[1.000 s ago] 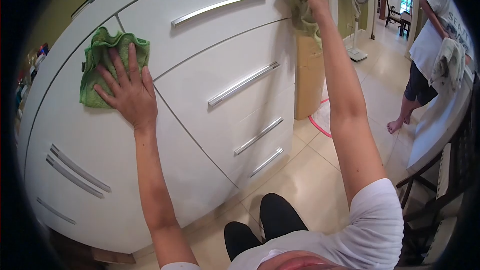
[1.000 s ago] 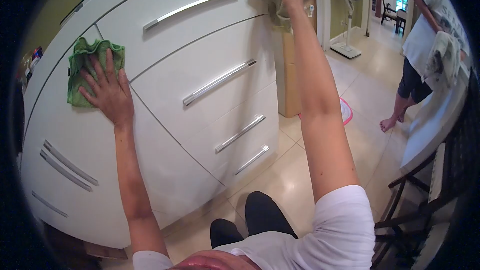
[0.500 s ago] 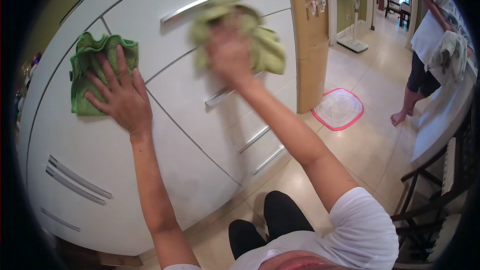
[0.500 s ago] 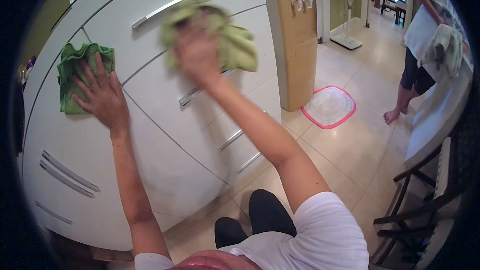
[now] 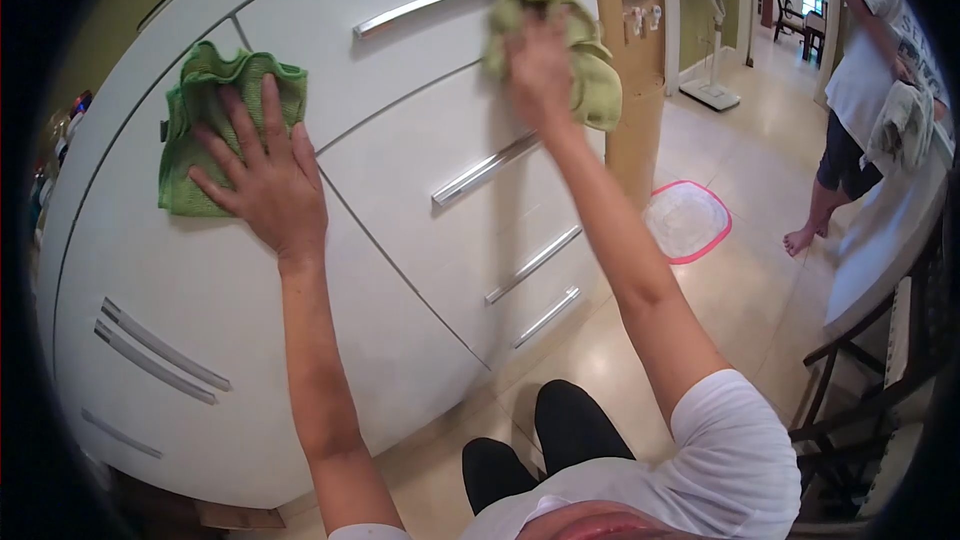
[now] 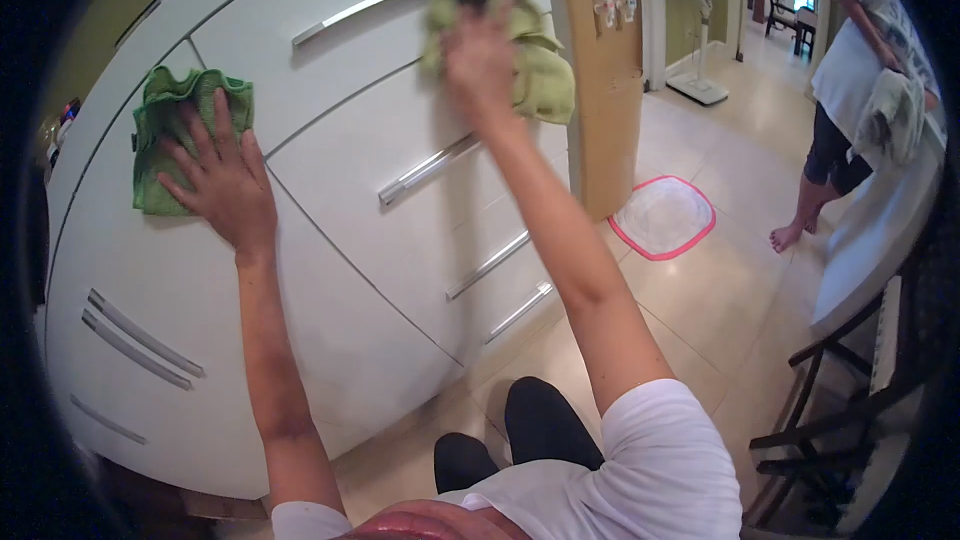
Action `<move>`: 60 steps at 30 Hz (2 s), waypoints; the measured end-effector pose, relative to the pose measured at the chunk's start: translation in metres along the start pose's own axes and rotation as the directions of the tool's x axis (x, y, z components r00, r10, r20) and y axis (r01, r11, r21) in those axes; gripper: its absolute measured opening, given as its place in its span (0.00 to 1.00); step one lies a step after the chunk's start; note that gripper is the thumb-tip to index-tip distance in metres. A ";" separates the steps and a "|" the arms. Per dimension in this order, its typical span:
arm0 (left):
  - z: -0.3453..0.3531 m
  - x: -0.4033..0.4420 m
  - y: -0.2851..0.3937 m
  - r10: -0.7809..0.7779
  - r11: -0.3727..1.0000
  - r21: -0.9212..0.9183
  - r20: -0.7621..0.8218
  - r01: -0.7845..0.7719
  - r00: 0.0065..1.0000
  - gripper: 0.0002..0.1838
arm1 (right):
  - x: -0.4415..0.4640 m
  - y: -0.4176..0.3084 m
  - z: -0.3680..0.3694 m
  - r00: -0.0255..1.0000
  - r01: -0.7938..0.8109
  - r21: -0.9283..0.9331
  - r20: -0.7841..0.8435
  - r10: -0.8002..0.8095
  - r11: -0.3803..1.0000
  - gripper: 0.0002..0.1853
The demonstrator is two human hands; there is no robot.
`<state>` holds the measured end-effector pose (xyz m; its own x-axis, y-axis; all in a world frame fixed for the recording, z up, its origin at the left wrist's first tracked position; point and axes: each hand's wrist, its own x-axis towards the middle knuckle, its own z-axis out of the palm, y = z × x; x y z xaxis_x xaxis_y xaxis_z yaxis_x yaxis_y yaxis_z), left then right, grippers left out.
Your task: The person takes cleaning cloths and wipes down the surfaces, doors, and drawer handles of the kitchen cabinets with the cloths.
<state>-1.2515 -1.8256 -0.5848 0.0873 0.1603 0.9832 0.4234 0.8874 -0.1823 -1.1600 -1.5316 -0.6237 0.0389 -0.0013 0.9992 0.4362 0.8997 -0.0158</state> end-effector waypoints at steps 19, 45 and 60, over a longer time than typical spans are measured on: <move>-0.008 -0.002 -0.011 0.043 0.998 -0.056 0.104 -0.037 0.994 0.27 | -0.059 -0.102 -0.045 0.962 -0.192 0.177 0.229 0.149 0.965 0.26; -0.022 -0.087 -0.043 0.118 0.964 -0.256 0.160 -0.075 0.980 0.33 | -0.075 -0.058 -0.049 0.925 -0.264 0.229 0.335 0.178 0.937 0.29; -0.020 -0.088 -0.027 0.054 0.975 -0.223 0.209 -0.006 0.976 0.34 | -0.079 -0.019 -0.047 0.879 -0.326 0.142 0.410 0.244 0.935 0.29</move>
<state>-1.2531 -1.8724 -0.6665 -0.0805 0.2951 0.9521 0.6132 0.7677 -0.1861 -1.1289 -1.5694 -0.7043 -0.2277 0.3975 0.8889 0.2676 0.9033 -0.3354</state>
